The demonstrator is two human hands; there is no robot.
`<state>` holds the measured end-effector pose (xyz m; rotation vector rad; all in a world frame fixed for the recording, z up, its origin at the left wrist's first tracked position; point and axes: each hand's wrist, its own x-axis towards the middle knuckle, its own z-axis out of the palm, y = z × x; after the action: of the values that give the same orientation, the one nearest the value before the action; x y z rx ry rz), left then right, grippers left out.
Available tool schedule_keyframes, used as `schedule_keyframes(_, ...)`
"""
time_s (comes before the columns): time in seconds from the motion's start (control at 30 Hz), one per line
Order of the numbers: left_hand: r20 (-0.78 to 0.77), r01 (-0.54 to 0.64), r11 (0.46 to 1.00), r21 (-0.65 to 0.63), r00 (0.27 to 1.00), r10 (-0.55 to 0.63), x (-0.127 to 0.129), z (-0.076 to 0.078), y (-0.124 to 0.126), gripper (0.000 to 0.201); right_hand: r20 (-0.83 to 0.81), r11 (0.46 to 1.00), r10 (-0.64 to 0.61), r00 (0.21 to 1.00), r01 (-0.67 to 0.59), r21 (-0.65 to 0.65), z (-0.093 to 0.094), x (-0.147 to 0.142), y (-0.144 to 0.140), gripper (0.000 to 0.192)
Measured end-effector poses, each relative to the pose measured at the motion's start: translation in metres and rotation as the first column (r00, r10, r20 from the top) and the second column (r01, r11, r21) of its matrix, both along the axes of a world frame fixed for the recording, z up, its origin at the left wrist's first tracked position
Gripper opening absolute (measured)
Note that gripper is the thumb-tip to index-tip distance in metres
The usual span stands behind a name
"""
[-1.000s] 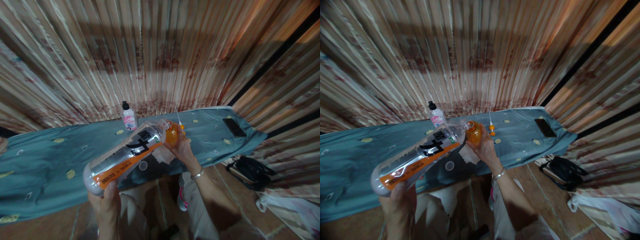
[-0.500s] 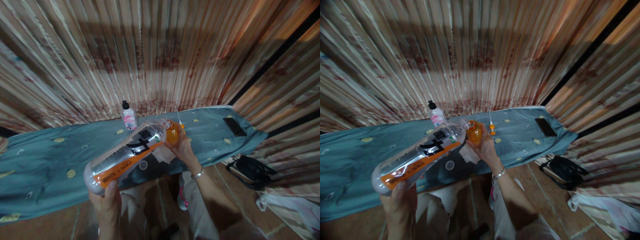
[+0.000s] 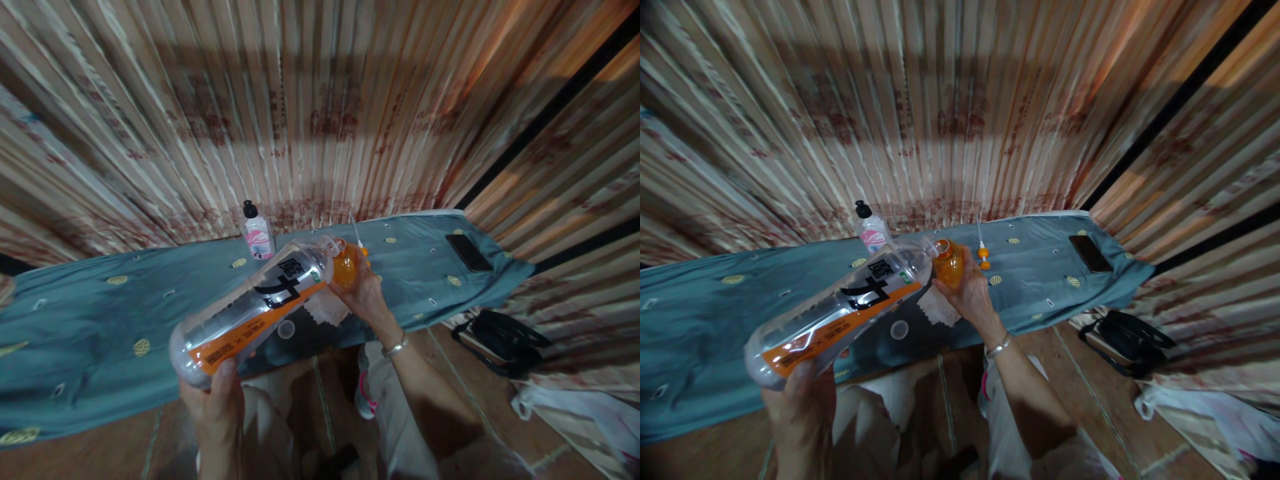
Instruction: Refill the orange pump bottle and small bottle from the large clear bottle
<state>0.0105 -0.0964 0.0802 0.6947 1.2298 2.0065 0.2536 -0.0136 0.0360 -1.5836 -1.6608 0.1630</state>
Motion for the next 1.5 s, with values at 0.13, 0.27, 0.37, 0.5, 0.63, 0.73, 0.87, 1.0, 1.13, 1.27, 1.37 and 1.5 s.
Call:
schedule_keyframes(0.13, -0.019, 0.033, 0.999, 0.028, 0.999, -0.032, 0.0008, 0.0033, 0.0004, 0.070, -0.005, 1.000, 0.001, 1.000, -0.001, -0.004, -0.0010, 0.0006, 0.0004, 0.097)
schedule_keyframes(0.27, -0.016, 0.048, 0.998, 0.031, 0.999, -0.047, 0.0018, 0.0055, -0.0002, 0.075, -0.007, 1.000, -0.001, 1.000, 0.001, 0.022, -0.0025, 0.0005, 0.0010, 0.096)
schedule_keyframes(0.37, -0.013, 0.057, 0.997, 0.050, 0.998, -0.056, 0.0017, 0.0055, -0.0009, 0.075, -0.015, 0.999, -0.008, 1.000, 0.008, 0.031, -0.0015, 0.0001, 0.0009, 0.093)
schedule_keyframes(0.5, -0.016, 0.070, 0.996, 0.050, 0.997, -0.069, 0.0010, 0.0045, -0.0020, 0.073, -0.036, 1.000, 0.015, 0.999, -0.015, 0.010, 0.0024, 0.0001, -0.0002, 0.094)
schedule_keyframes(0.63, -0.015, 0.046, 0.999, 0.020, 0.999, -0.046, 0.0006, 0.0035, -0.0020, 0.077, -0.040, 1.000, 0.020, 0.999, -0.020, 0.007, 0.0031, 0.0006, -0.0008, 0.092)
schedule_keyframes(0.73, -0.014, 0.033, 0.999, 0.006, 0.999, -0.033, 0.0005, 0.0034, -0.0012, 0.082, -0.018, 1.000, 0.007, 1.000, -0.007, 0.006, 0.0006, 0.0011, -0.0005, 0.093)
schedule_keyframes(0.87, -0.067, 0.018, 0.999, -0.027, 0.998, -0.020, 0.0012, 0.0044, -0.0008, 0.079, 0.010, 1.000, -0.002, 1.000, 0.002, 0.012, -0.0021, 0.0015, 0.0003, 0.097)
schedule_keyframes(1.0, -0.072, 0.008, 1.000, -0.024, 0.997, -0.010, 0.0009, 0.0042, -0.0014, 0.079, -0.005, 1.000, 0.006, 1.000, -0.006, 0.005, -0.0015, 0.0016, 0.0007, 0.099)
schedule_keyframes(1.13, -0.065, 0.027, 1.000, -0.016, 0.997, -0.028, -0.0009, 0.0018, -0.0022, 0.076, -0.010, 1.000, 0.019, 1.000, -0.019, -0.001, 0.0006, 0.0021, 0.0000, 0.096)
schedule_keyframes(1.27, -0.065, 0.013, 0.999, -0.031, 0.998, -0.015, -0.0015, -0.0008, -0.0034, 0.080, -0.011, 1.000, 0.025, 1.000, -0.025, 0.004, 0.0024, 0.0021, -0.0008, 0.095)
schedule_keyframes(1.37, -0.054, 0.013, 1.000, -0.017, 0.998, -0.014, -0.0014, -0.0013, -0.0041, 0.080, -0.024, 1.000, 0.028, 0.999, -0.028, -0.001, 0.0026, 0.0018, -0.0008, 0.094)
schedule_keyframes(1.5, -0.038, 0.023, 1.000, -0.011, 0.999, -0.023, -0.0011, 0.0001, -0.0041, 0.076, -0.028, 1.000, 0.022, 0.999, -0.022, 0.008, 0.0013, 0.0017, -0.0002, 0.093)
